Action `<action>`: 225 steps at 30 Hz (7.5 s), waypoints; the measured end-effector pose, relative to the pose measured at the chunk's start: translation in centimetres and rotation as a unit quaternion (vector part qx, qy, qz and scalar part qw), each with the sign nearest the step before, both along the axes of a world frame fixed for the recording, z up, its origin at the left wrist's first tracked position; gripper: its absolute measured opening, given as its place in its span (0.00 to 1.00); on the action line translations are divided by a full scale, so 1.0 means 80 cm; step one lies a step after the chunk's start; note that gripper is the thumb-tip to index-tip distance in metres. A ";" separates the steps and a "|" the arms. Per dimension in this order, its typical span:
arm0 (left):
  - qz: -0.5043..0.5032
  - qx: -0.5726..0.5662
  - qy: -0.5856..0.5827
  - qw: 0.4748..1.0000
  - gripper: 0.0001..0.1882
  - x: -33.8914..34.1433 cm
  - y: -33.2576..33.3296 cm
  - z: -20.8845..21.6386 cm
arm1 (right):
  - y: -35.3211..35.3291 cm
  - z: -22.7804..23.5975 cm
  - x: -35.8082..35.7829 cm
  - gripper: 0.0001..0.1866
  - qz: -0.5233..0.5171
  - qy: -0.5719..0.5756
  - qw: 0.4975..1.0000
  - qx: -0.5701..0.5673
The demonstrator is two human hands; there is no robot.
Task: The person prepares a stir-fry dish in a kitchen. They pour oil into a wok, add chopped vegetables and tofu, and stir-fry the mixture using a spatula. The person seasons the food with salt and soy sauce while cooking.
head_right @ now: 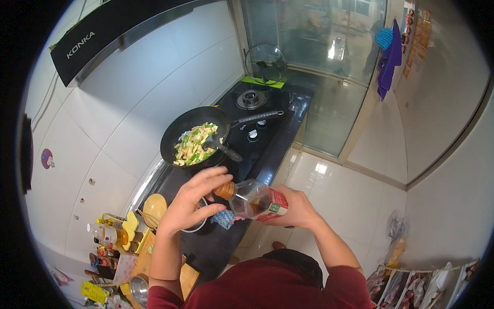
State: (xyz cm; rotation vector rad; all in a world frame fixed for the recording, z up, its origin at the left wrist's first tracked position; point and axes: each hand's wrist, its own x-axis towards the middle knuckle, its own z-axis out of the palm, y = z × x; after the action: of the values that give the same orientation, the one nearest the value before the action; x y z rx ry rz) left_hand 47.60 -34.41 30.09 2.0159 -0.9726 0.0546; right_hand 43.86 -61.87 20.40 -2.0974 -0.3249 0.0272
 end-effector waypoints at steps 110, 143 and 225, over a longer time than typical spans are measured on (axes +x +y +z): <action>0.443 -0.351 0.178 0.805 0.15 -0.100 0.105 -0.206 | 0.116 0.079 0.387 0.37 -0.019 -0.085 0.956 -0.279; 0.256 -0.108 -0.050 0.959 0.14 -0.001 0.047 -0.019 | 0.080 0.009 0.048 0.37 0.057 -0.056 0.997 0.008; 0.619 -0.002 -0.085 0.781 0.17 -0.328 0.357 -0.010 | 0.567 -0.046 -0.024 0.41 0.714 0.359 0.591 0.110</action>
State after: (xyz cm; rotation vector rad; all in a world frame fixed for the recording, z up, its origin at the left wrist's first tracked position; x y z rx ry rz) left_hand 21.40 -5.84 29.26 2.3191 0.4244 0.9484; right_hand 41.96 -16.49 16.73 -0.8940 -1.3040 1.6262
